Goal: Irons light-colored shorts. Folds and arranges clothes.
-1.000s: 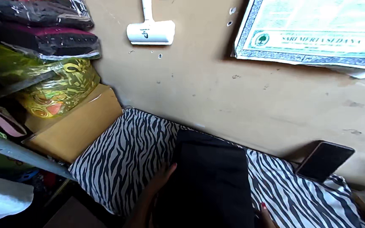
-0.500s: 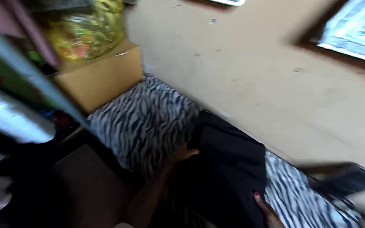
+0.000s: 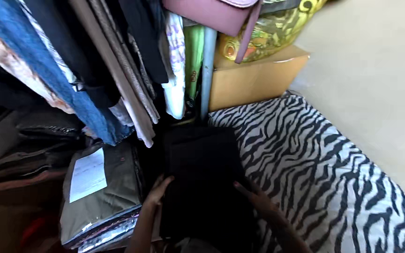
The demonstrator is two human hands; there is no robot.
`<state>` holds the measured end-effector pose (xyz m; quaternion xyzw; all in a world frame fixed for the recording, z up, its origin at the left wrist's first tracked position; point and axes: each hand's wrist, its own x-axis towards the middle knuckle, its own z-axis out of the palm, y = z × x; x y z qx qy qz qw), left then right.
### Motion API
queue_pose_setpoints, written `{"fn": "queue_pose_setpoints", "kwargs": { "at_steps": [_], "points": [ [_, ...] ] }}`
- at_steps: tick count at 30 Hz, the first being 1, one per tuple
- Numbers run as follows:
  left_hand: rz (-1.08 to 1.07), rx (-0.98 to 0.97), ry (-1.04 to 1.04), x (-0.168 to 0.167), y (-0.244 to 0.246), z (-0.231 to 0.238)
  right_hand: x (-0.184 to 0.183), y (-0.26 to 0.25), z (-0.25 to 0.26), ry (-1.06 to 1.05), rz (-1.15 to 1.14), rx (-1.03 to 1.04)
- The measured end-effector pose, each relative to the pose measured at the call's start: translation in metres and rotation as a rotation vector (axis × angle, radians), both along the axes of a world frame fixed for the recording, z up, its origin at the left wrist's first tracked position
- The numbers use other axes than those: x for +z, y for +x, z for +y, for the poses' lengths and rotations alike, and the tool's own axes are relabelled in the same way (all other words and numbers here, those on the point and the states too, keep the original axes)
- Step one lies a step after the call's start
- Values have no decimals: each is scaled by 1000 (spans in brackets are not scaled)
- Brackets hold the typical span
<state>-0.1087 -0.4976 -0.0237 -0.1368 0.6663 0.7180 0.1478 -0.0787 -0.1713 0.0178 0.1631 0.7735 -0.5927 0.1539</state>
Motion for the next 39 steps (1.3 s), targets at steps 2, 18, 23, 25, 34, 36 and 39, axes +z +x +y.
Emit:
{"fn": "queue_pose_setpoints", "kwargs": {
  "at_steps": [2, 18, 23, 25, 34, 36, 39],
  "points": [
    [32, 104, -24, -14, 1, -26, -15, -29, -27, -11, -44, 77],
    [-292, 391, -389, -84, -15, -46, -114, -56, -49, -28, -214, 244],
    [-363, 414, -395, -68, -11, -47, -109, -54, -51, -7, -252, 238],
    [-372, 374, -372, -60, -11, -40, -108, -53, -51, 5, -281, 215],
    [-297, 165, -656, -70, 4, -22, -111, -37, -54, 90, -338, 347],
    [-303, 172, -757, -70, 4, -21, -116, -35, -55, 80, -311, 381],
    [-238, 167, -957, -52, 7, -8, -118, -33, -56, 1, -268, 316]
  ]
}}
